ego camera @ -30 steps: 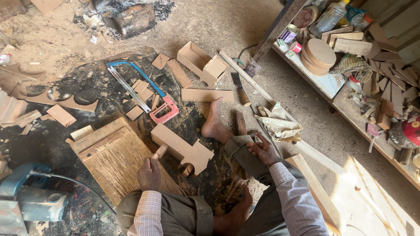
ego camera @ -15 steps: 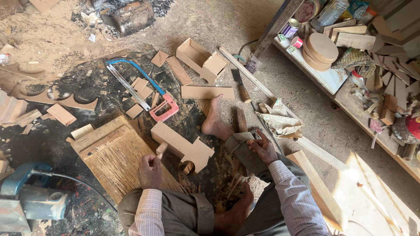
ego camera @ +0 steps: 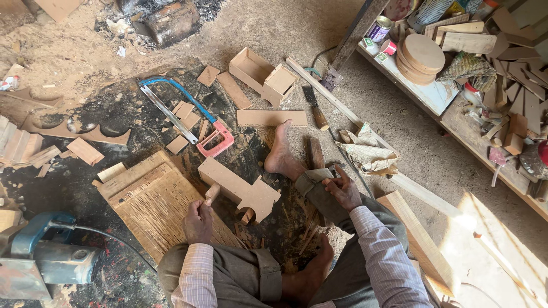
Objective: The person sits on the workshop floor and assembles a small wooden box. They sand small wooden pieces by hand, fit pieces into the box, hold the box up to check the fit, and continue sanding and fitting parts together.
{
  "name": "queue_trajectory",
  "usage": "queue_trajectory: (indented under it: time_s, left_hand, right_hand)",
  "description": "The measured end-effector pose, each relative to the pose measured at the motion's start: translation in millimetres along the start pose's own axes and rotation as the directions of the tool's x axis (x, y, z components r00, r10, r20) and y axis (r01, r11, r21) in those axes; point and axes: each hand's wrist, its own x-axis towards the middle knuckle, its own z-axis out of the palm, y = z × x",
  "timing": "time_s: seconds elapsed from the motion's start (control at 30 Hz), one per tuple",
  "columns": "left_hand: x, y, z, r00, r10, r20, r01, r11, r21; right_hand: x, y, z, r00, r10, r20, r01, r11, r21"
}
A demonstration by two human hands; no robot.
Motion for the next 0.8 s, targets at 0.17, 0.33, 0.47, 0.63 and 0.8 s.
queue_trajectory:
  time_s: [0.17, 0.33, 0.47, 0.63, 0.8]
  left_hand:
    - [-1.6, -1.5, 1.0, 1.000, -0.005, 0.027, 0.006, 0.998, -0.064]
    - [-1.1, -9.0, 5.4, 0.986, 0.153, -0.067, -0.132, 0.960, 0.249]
    - [-1.7, -13.3, 6.8, 0.987, 0.149, -0.054, -0.129, 0.953, 0.273]
    - [-5.7, -9.8, 8.5, 0.991, 0.104, -0.085, -0.074, 0.952, 0.297]
    - [-6.0, -4.3, 6.7, 0.982, 0.133, -0.131, -0.103, 0.971, 0.216]
  right_hand:
    - [-2.3, -2.1, -2.7, 1.000, -0.021, -0.006, 0.021, 0.999, 0.027]
    - [-5.1, -5.2, -6.6, 1.000, 0.020, -0.005, -0.020, 1.000, 0.002]
    - [-8.1, -7.2, -8.0, 1.000, 0.018, -0.013, -0.018, 1.000, -0.020]
    - [-11.6, -6.4, -11.1, 1.000, 0.009, -0.005, -0.009, 0.999, 0.037]
    - [-13.5, -6.6, -10.8, 1.000, 0.002, -0.022, -0.002, 1.000, -0.021]
